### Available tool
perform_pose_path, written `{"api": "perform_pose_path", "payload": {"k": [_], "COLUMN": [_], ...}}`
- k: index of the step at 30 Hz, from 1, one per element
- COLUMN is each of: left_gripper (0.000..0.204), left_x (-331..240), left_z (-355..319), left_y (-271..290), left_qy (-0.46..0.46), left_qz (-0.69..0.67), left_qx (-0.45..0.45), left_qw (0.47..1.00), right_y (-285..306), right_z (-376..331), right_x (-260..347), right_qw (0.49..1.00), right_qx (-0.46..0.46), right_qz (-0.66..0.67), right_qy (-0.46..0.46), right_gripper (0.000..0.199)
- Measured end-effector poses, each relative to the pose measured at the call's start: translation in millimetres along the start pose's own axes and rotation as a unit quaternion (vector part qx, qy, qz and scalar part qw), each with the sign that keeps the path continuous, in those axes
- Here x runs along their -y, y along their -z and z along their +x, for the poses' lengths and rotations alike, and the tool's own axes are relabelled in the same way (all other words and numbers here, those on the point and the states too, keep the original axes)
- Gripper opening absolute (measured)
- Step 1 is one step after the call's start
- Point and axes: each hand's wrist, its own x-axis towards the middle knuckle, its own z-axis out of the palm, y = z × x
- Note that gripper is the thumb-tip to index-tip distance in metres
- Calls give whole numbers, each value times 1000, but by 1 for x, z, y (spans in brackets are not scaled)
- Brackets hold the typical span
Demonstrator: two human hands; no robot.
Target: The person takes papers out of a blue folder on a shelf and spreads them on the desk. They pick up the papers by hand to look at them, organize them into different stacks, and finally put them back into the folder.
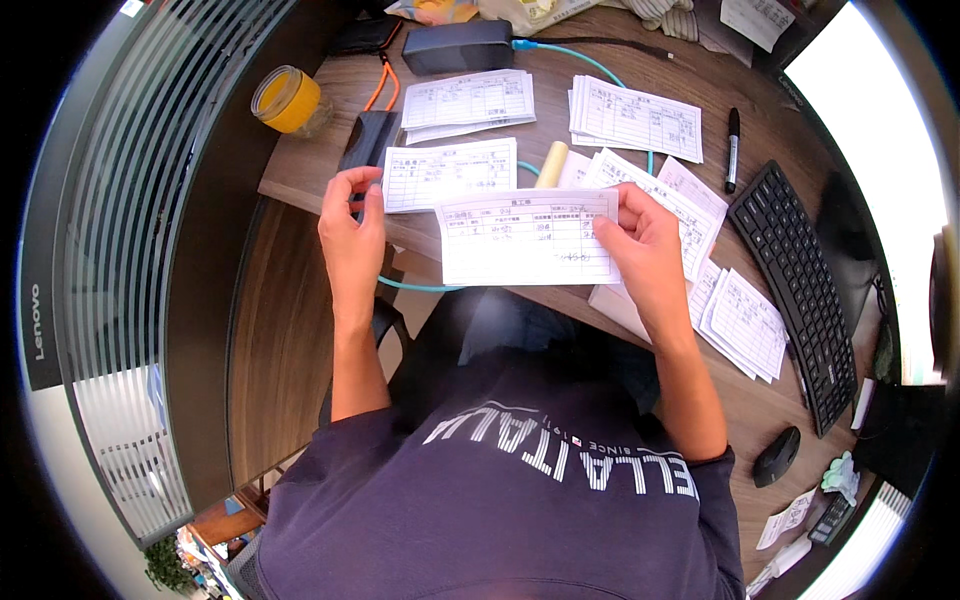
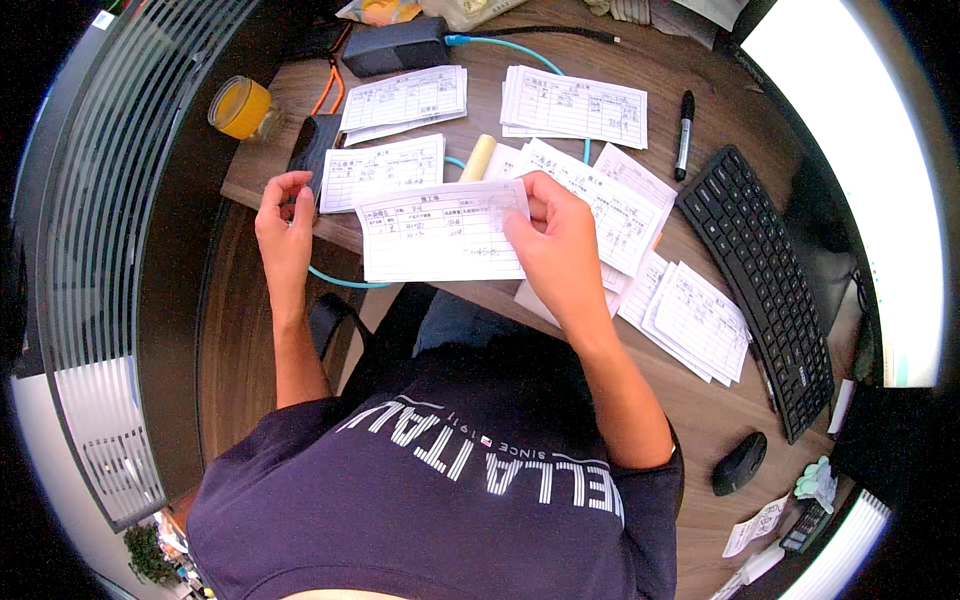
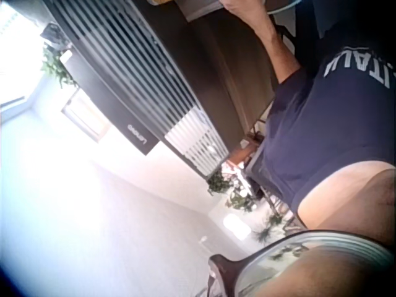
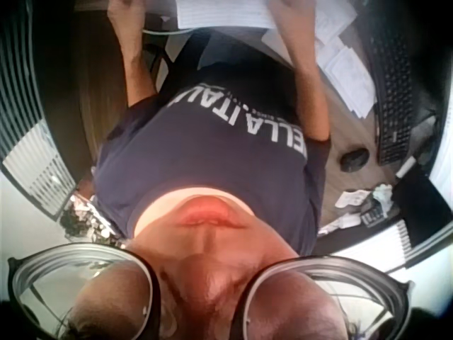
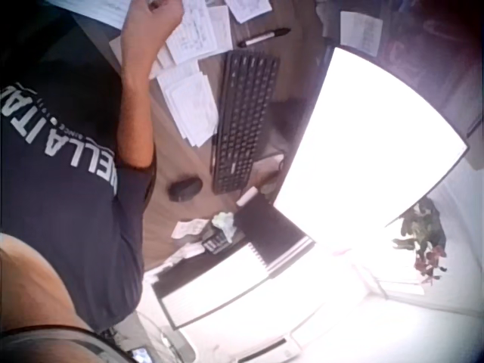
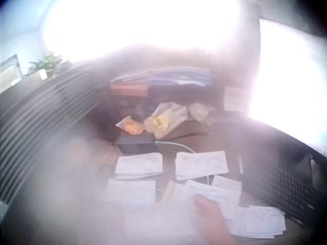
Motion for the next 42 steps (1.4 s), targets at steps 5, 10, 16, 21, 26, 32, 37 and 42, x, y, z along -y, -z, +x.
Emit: {"api": "perform_pose_path", "payload": {"k": [5,10,16,21,26,32,37,42], "left_gripper": [15,16,38,36,29,24,19,18], "left_x": [-7,0,1,16,22,8,-20,-28], "left_z": [-4,-16,-11,7,20,30,-10,-28], "left_y": [-6,-13,-5,-21,-37,-25,-26,-31], "left_qy": [41,33,-209,-218,-221,-207,-220,-211], "left_qz": [-74,-65,137,101,98,35,-8,-6], "left_qx": [-2,8,129,192,167,104,112,131], "left_qw": [996,997,960,952,956,972,969,968], "right_y": [-1,-12,-8,-9,-34,-52,-55,19], "right_z": [-1,-2,9,26,56,120,124,131], "right_x": [-9,-16,-12,-10,-13,-32,-18,-10], "right_qw": [999,997,998,982,947,893,840,785], "right_qx": [-4,21,20,75,152,115,37,-157], "right_qz": [-9,-31,-55,-171,-279,-401,-505,-544], "right_qy": [-37,-68,-39,2,52,167,195,251], "right_gripper": [13,12,14,23,23,23,24,28]}}
